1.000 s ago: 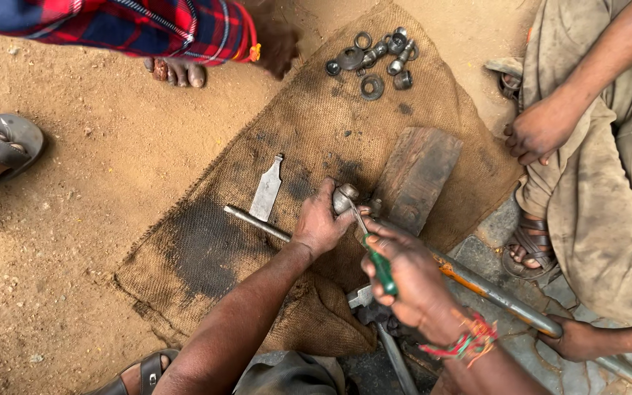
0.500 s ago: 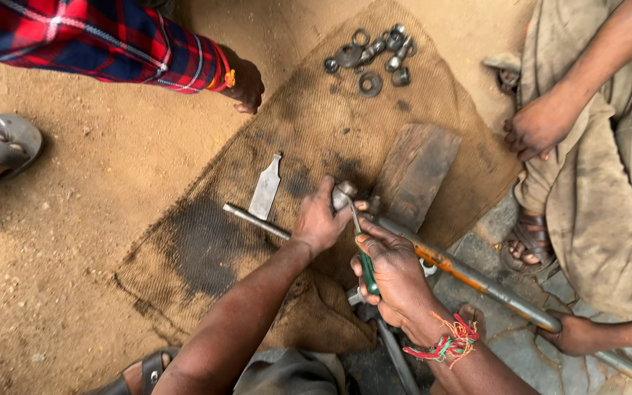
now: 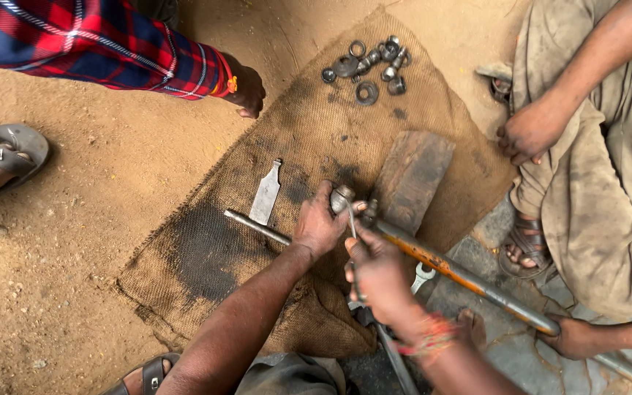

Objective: The person disassembles a mechanical ball joint assembly placed on a burlap sack, using a screwdriver to pry at a seal and a metal bar for leverage while others hold the part steady on the ground.

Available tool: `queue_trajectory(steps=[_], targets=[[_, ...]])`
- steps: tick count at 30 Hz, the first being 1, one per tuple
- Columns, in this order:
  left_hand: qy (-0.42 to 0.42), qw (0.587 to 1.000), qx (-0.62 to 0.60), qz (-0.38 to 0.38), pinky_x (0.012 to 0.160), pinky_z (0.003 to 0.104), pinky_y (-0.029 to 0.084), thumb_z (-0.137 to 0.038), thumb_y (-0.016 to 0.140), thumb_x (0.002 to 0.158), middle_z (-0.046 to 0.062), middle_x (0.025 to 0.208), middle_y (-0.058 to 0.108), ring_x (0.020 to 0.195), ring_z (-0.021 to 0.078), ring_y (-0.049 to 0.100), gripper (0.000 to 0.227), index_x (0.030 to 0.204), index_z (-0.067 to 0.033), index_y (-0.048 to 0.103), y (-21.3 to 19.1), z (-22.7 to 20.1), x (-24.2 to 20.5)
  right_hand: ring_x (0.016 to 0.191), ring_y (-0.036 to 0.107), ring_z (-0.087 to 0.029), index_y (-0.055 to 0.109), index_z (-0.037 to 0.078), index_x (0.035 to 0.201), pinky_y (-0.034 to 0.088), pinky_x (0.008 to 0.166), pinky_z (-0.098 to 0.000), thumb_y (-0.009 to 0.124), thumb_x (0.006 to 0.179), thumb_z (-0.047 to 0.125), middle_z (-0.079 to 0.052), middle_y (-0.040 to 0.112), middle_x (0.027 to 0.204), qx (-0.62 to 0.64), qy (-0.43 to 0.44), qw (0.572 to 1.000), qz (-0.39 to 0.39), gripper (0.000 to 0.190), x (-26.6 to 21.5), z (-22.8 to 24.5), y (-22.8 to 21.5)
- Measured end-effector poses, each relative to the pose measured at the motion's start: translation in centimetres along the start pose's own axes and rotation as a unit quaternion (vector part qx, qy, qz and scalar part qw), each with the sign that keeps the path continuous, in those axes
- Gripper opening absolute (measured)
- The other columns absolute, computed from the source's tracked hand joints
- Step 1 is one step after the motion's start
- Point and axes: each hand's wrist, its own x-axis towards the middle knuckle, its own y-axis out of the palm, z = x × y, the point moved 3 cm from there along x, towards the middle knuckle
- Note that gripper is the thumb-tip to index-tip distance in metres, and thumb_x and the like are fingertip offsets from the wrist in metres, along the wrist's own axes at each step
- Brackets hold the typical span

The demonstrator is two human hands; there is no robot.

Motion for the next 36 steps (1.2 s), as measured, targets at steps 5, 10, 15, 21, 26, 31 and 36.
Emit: queue_trajectory(steps=[5,10,15,21,26,31,36], targets=[[0.109,0.992,0.002,-0.069,0.075,0.042,0.065,-0.049,0.084,0.082,0.015,0.087,0.076,0.073,0.0253,0.076,0.072,0.122,0.0029,0.054,-0.6,0.1,-0.1,0.046,0.049,-0.007,0.056,0.024,0.146,0.043,0.035,-0.0256,0.059,0.099,0.021,0.001,0.058,0.069,-0.048,-0.175,0.983,-0.008,0.047,1.6,-0.8,-1.4],[-0.117,0.992,0.03,0.046,0.066,0.043,0.066,-0.048,0.073,0.09,0.019,0.083,0.076,0.064,0.0243,0.071,0.084,0.151,-0.0038,0.035,0.0,-1.4,0.2,0.048,0.053,-0.009,0.067,0.014,0.111,0.046,0.036,-0.0267,0.066,0.094,0.014,0.001,0.062,0.07,-0.124,-0.234,0.963,-0.055,0.017,4.6,-0.8,-7.8],[-0.093,0.988,-0.084,-0.09,0.059,0.033,0.064,-0.022,0.076,0.079,0.008,0.092,0.069,0.064,0.0139,0.073,0.07,0.137,0.0002,0.044,2.1,-0.9,0.7,0.063,0.049,-0.009,0.057,0.013,0.077,0.045,0.054,-0.0297,0.086,0.083,0.028,0.001,0.055,0.069,-0.313,-0.382,0.867,-0.058,0.033,9.1,-0.2,-14.0],[-0.03,0.983,-0.128,-0.127,0.057,0.037,0.067,-0.021,0.07,0.08,0.008,0.081,0.07,0.063,0.0168,0.068,0.027,0.101,-0.006,0.064,2.6,1.2,0.7,0.069,0.057,-0.018,0.065,0.003,0.079,0.049,0.064,-0.0421,0.098,0.057,0.046,-0.008,0.065,0.073,-0.461,-0.088,0.882,0.05,0.058,13.3,-4.9,-22.6],[0.072,0.977,-0.115,-0.164,0.064,0.042,0.066,-0.04,0.067,0.092,0.007,0.079,0.072,0.068,0.0161,0.07,0.03,0.091,-0.0104,0.063,3.7,4.9,1.6,0.093,0.076,-0.023,0.07,0.001,0.116,0.058,0.089,-0.0364,0.097,0.055,0.045,-0.013,0.081,0.096,-0.581,-0.049,0.801,0.14,0.08,15.2,-8.0,-23.9],[0.117,0.963,-0.182,-0.16,0.074,0.044,0.061,-0.041,0.037,0.113,0.009,0.086,0.071,0.077,0.0186,0.064,0.044,0.094,-0.0127,0.064,4.7,8.7,3.5,0.096,0.074,-0.03,0.072,0.011,0.121,0.057,0.09,-0.0406,0.09,0.063,0.04,-0.014,0.077,0.103,-0.601,-0.091,0.794,0.006,0.067,11.8,-6.0,-21.9],[0.083,0.976,-0.125,-0.159,0.112,0.059,0.041,-0.036,0.044,0.116,0.024,0.134,0.058,0.13,0.0392,0.052,0.042,0.141,-0.0071,0.06,3.7,8.0,6.3,0.096,0.07,-0.033,0.066,0.011,0.091,0.053,0.082,-0.0444,0.08,0.08,0.039,-0.01,0.072,0.095,-0.578,-0.266,0.74,-0.218,0.033,9.3,-5.0,-23.0]])
